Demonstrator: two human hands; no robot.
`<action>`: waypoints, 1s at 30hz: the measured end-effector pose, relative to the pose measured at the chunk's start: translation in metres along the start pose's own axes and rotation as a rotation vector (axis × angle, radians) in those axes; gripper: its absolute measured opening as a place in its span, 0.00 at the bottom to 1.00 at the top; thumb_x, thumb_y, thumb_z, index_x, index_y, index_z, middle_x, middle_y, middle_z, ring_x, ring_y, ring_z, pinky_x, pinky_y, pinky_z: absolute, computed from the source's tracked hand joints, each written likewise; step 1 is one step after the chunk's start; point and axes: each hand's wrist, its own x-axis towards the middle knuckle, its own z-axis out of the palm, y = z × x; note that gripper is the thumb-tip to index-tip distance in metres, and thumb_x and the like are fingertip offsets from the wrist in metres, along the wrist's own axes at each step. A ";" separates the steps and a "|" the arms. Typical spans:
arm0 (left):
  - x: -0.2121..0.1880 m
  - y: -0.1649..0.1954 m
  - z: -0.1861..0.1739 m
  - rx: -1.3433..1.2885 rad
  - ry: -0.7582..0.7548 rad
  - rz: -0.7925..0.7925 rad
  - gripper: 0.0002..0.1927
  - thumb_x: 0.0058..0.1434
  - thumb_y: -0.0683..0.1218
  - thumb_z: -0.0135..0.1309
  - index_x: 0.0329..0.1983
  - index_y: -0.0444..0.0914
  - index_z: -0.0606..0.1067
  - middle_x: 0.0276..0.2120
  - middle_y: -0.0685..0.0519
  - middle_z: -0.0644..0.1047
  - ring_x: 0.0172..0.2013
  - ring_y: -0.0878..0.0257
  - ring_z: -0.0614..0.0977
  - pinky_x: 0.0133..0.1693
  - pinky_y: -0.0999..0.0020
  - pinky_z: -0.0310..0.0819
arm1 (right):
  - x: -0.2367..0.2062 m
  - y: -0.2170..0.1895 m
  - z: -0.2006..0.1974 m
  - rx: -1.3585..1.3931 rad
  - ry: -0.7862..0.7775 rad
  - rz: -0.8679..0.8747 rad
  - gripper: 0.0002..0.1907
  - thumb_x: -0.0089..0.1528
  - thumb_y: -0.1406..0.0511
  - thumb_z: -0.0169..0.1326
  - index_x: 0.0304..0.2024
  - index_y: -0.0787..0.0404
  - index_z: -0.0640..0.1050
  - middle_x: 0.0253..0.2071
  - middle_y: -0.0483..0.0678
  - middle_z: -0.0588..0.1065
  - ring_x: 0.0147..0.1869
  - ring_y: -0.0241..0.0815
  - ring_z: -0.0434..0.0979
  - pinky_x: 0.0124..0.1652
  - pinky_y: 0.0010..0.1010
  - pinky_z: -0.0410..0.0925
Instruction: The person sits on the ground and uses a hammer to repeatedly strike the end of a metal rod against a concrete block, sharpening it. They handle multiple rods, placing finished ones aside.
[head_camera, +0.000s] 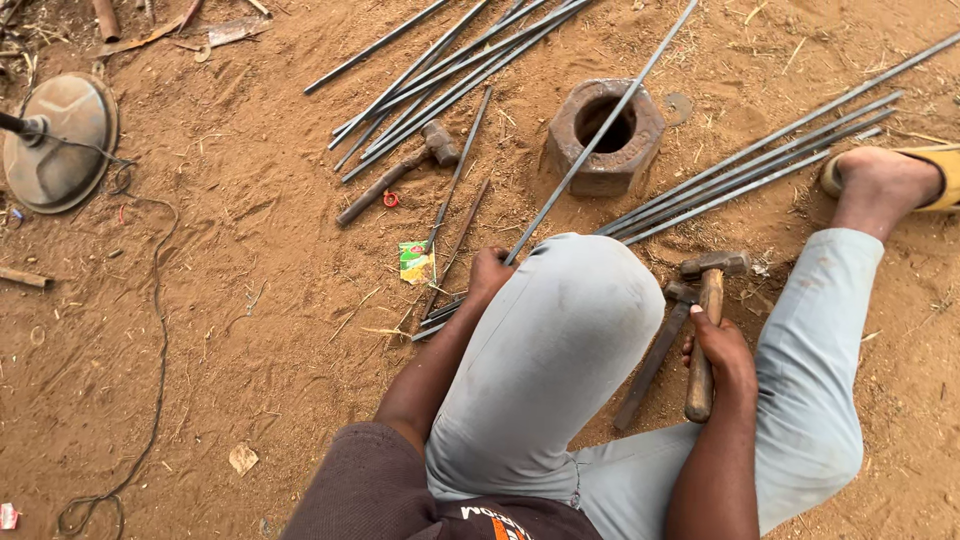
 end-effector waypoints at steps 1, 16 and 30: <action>0.002 -0.001 0.001 0.011 -0.002 0.006 0.14 0.51 0.49 0.66 0.38 0.36 0.84 0.30 0.47 0.84 0.32 0.56 0.87 0.39 0.58 0.81 | -0.002 -0.002 0.000 -0.009 0.000 0.001 0.23 0.69 0.54 0.51 0.52 0.70 0.71 0.26 0.52 0.72 0.22 0.43 0.71 0.23 0.36 0.69; 0.002 0.003 0.004 0.090 -0.090 0.052 0.23 0.60 0.52 0.62 0.55 0.37 0.78 0.45 0.43 0.83 0.45 0.53 0.85 0.50 0.56 0.79 | -0.012 -0.008 0.003 -0.066 0.042 0.040 0.25 0.70 0.52 0.49 0.56 0.67 0.70 0.28 0.51 0.73 0.24 0.43 0.73 0.25 0.37 0.70; 0.007 0.003 0.007 0.137 -0.160 -0.004 0.19 0.65 0.57 0.58 0.46 0.37 0.80 0.35 0.45 0.82 0.38 0.55 0.84 0.44 0.55 0.79 | -0.006 -0.005 0.001 -0.035 0.026 0.027 0.23 0.70 0.52 0.50 0.53 0.67 0.70 0.27 0.51 0.72 0.24 0.43 0.72 0.24 0.38 0.70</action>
